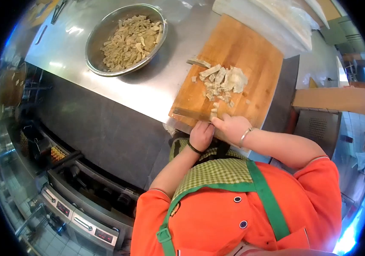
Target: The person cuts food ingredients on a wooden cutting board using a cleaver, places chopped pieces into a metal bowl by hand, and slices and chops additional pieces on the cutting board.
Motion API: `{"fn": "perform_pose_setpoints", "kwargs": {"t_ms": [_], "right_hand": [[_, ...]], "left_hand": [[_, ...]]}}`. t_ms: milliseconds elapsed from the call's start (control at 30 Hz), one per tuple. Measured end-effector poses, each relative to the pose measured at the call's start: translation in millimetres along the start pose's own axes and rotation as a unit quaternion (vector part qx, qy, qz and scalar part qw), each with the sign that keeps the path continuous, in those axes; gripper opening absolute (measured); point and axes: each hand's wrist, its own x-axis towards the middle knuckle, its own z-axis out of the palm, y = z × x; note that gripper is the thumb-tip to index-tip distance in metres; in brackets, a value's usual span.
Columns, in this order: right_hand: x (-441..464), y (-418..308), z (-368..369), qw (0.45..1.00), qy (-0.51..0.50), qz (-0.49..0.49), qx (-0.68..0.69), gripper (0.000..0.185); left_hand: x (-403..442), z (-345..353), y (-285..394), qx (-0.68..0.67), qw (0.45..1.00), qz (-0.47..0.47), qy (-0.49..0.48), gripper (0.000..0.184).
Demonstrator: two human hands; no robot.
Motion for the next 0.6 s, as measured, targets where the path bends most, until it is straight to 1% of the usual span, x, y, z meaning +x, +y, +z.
{"fn": "perform_pose_setpoints", "kwargs": {"t_ms": [33, 67, 100, 167, 200, 267, 300, 333, 400, 500, 533, 600], "right_hand": [[3, 0, 5, 1.0, 0.019, -0.01, 0.003, 0.034], [8, 2, 7, 0.999, 0.042, -0.023, 0.002, 0.033], [13, 5, 3, 0.999, 0.045, -0.024, -0.002, 0.033], [18, 2, 3, 0.997, 0.033, 0.01, 0.062, 0.038], [15, 1, 0, 0.997, 0.037, 0.009, 0.061, 0.038], [5, 13, -9, 0.986, 0.039, 0.12, 0.11, 0.038], [-7, 17, -2, 0.992, 0.07, 0.073, 0.077, 0.037], [-17, 11, -1, 0.992, 0.066, 0.076, 0.079, 0.037], [-27, 5, -15, 0.997, -0.044, 0.06, 0.012, 0.036], [-11, -10, -27, 0.993, -0.071, 0.085, 0.046, 0.036], [-4, -13, -15, 0.992, -0.076, 0.086, 0.05, 0.036], [15, -11, 4, 0.998, 0.014, 0.04, 0.049, 0.035]], "left_hand": [[-1, 1, 2, -0.003, 1.0, 0.001, 0.0, 0.021], [1, 2, 1, -0.015, 0.999, 0.017, 0.032, 0.019], [5, 1, 2, -0.027, 0.997, 0.034, 0.063, 0.017], [8, -2, 4, -0.028, 0.997, 0.038, 0.066, 0.019], [11, -4, 4, -0.029, 0.996, 0.046, 0.074, 0.021], [14, -3, 0, -0.014, 0.996, 0.053, 0.073, 0.02], [14, -3, 0, -0.01, 0.996, 0.054, 0.072, 0.02], [10, -4, 2, -0.01, 0.996, 0.055, 0.064, 0.02], [9, -2, 1, -0.011, 0.997, 0.054, 0.063, 0.02], [7, 0, -2, -0.008, 0.997, 0.05, 0.053, 0.02], [4, -1, -1, -0.003, 0.998, 0.05, 0.043, 0.02], [6, 1, 0, -0.006, 0.997, 0.05, 0.057, 0.02]]}}
